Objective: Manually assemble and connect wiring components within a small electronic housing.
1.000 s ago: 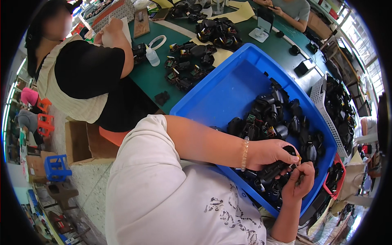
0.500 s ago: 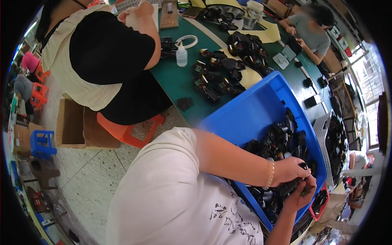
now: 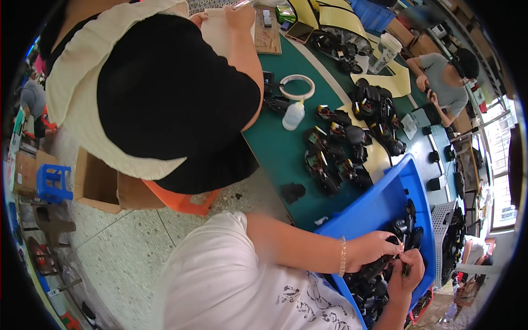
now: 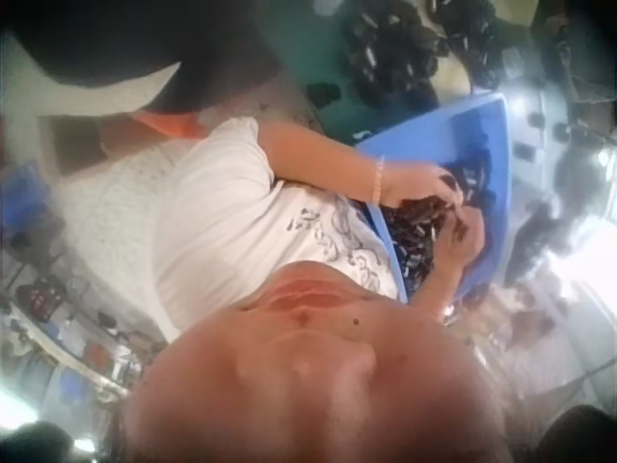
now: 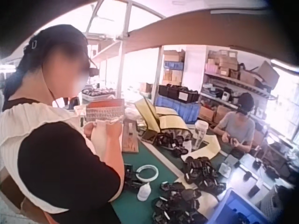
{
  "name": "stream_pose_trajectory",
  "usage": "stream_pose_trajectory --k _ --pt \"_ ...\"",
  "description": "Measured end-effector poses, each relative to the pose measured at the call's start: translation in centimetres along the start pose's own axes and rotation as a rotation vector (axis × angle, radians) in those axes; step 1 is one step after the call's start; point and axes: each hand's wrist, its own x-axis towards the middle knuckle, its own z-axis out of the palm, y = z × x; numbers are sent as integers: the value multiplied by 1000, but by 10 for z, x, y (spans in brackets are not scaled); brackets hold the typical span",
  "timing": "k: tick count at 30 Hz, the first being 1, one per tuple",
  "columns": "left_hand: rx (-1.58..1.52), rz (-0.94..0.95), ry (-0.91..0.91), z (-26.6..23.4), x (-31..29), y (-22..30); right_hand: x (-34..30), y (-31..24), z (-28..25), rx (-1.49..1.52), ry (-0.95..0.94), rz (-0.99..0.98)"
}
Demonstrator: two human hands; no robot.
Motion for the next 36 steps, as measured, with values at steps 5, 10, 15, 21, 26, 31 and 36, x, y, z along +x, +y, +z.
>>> stream_pose_trajectory --k 5,10,15,21,26,31,36 --pt "-57 69 -22 -29 -10 18 34 -4 25 38 -96 -8" --pt "-162 38 -16 -47 -8 21 46 -4 40 72 -137 44" --pt "-289 -6 -29 -52 -7 27 49 4 46 50 -131 92" --pt "-347 -32 -16 -57 -5 27 45 4 50 186 -150 298" --pt "-353 -35 -23 -57 -5 27 48 -4 49 255 -133 464" --pt "-347 -34 -43 -59 -3 25 56 -9 48 355 -133 556" --pt "-357 -60 -37 -57 -10 32 59 -8 51 511 -113 603"
